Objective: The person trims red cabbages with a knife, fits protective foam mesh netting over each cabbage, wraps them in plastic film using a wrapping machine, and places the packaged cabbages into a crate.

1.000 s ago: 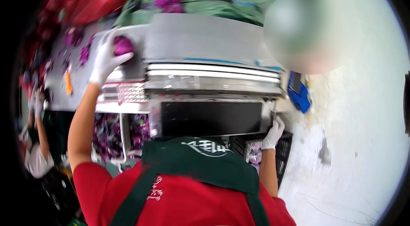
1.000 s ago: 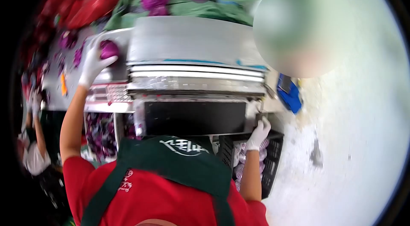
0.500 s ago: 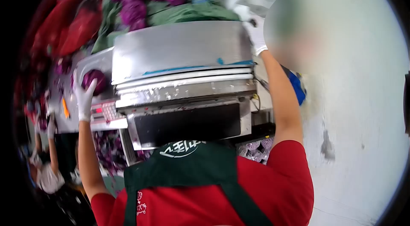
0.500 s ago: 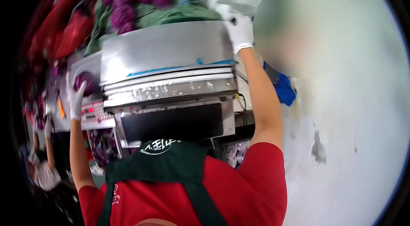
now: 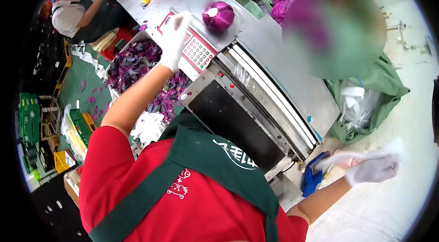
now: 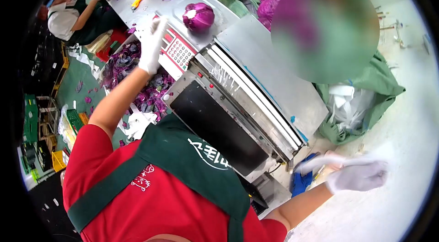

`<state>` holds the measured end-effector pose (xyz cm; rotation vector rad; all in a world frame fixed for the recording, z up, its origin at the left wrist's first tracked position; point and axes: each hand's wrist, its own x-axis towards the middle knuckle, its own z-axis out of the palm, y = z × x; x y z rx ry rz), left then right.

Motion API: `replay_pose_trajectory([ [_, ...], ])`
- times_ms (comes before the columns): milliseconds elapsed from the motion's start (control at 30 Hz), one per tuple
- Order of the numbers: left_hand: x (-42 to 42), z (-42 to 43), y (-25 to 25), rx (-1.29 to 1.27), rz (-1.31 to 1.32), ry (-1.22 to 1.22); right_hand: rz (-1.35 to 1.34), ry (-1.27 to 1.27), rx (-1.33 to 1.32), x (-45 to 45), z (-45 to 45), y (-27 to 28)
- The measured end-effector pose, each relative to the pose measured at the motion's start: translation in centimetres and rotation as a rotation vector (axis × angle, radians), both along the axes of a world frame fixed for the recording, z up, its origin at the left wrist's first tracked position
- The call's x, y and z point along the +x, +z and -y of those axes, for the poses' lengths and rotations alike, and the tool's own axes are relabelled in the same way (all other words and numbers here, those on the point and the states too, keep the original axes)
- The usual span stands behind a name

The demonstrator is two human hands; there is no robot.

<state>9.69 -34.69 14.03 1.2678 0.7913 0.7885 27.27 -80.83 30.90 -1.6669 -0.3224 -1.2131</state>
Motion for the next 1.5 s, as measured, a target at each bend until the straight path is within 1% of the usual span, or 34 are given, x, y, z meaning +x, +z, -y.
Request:
replay_pose_trajectory([
  [33,-0.2,3.1,1.3,0.115,-0.054,-0.063,-0.014,0.216,-0.143,-1.6,-0.9,-1.8],
  [67,-0.6,6.3,2.3,0.249,0.049,-0.232,-0.058,0.426,-0.287,-3.2,-2.9,-4.1],
  [100,-0.6,10.7,5.3,0.197,0.127,-0.386,-0.366,0.528,-0.367,-6.3,-6.2,-4.8],
  [133,-1.1,13.8,7.4,0.107,0.256,-0.551,-0.488,0.797,-0.389,-8.3,-9.1,-5.7],
  [200,-0.8,17.3,7.5,-0.016,0.304,-0.653,-0.799,0.889,-0.620,-10.7,-12.2,-6.8],
  [267,-0.1,18.7,6.7,-0.321,0.350,-0.718,-0.889,0.990,-0.471,-11.6,-13.0,-8.3],
  [300,-0.4,18.4,6.4,-0.228,0.221,-0.630,-1.047,1.084,-0.216,-11.5,-13.0,-9.3],
  [333,-0.4,18.3,6.1,-0.231,0.190,-0.557,-1.054,1.091,-0.224,-11.8,-13.4,-8.8],
  [400,-0.9,17.9,4.8,0.338,0.151,-0.434,-1.408,1.167,-0.054,-12.4,-14.2,-7.3],
  [467,-1.5,18.3,3.8,0.330,0.179,-0.412,-1.403,1.198,-0.074,-12.4,-14.0,-8.1],
  [533,-2.2,18.4,3.9,0.341,0.203,-0.383,-1.465,1.086,-0.254,-12.6,-13.9,-7.9],
  [567,-2.5,18.1,4.5,-0.033,0.277,-0.484,-1.528,1.100,-0.252,-13.2,-14.6,-6.3],
  [600,-2.8,17.5,5.2,-0.388,0.350,-0.565,-1.450,1.230,-0.125,-12.9,-14.1,-7.1],
  [633,-2.8,17.2,5.7,-0.316,0.408,-0.472,-1.276,1.413,-0.027,-12.2,-13.9,-8.9],
  [667,-2.7,17.0,5.2,-0.242,0.412,-0.394,-1.278,1.257,-0.003,-12.5,-14.6,-8.9],
  [733,-2.4,16.7,4.1,-0.300,0.435,-0.333,-1.063,1.168,-0.219,-13.4,-17.1,-9.0],
  [767,-2.1,16.5,3.2,-0.306,0.389,-0.364,-1.026,1.131,-0.232,-13.8,-18.0,-10.1],
  [800,-2.3,16.3,3.5,-0.317,0.370,-0.379,-1.028,1.223,-0.082,-13.5,-18.7,-12.7],
  [833,-2.5,16.4,3.9,-0.322,0.338,-0.416,-1.038,1.285,-0.032,-14.0,-19.2,-12.4],
  [933,-2.1,14.9,2.4,0.519,0.161,-0.126,-0.933,1.393,-0.025,-14.6,-21.7,-11.3],
  [967,-2.0,14.5,2.4,0.626,0.161,-0.010,-0.975,1.434,0.142,-14.1,-21.9,-12.9],
  [1000,-1.9,13.6,2.7,0.632,0.166,-0.001,-0.966,1.443,0.138,-13.0,-21.7,-14.2],
  [1067,-1.5,12.1,3.0,0.490,0.414,-0.043,-1.009,1.601,0.260,-9.7,-21.8,-16.7],
  [1100,-1.3,11.0,3.7,0.170,0.442,-0.202,-1.026,1.651,0.300,-8.1,-21.9,-18.2],
  [1133,-1.0,9.9,4.3,-0.159,0.461,-0.357,-0.675,1.321,-0.110,-6.3,-22.3,-20.4],
  [1167,-0.4,8.8,3.8,-0.154,0.467,-0.428,-0.329,0.945,-0.479,-6.4,-23.3,-20.2],
  [1200,-0.2,8.1,3.0,-0.290,0.435,-0.580,-0.417,0.993,-0.510,-6.2,-22.4,-19.2],
  [1267,-2.6,6.6,3.9,-0.421,0.376,-0.984,-0.599,1.069,-0.575,-9.0,-23.3,-12.4],
  [1300,-3.4,5.3,2.7,-0.622,0.220,-1.277,-0.657,0.989,-0.593,-9.3,-23.6,-11.0],
  [1333,-4.6,4.9,3.0,-0.627,0.056,-1.243,-1.062,1.116,-0.201,-9.1,-24.9,-9.3],
  [1400,-5.1,2.3,2.8,-0.450,0.094,-0.979,-1.338,1.411,-0.136,-7.0,-27.4,-6.9],
  [1433,-4.9,1.1,2.5,-0.302,0.122,-0.791,-1.348,1.259,-0.549,-5.4,-28.5,-9.1],
  [1467,-3.6,-0.4,1.3,-0.364,-0.003,-0.509,-1.163,1.197,-1.011,-4.1,-29.2,-9.8],
  [1500,-2.7,-2.3,0.0,-0.229,0.025,-0.302,-1.054,1.097,-1.104,-2.4,-30.6,-10.8],
])
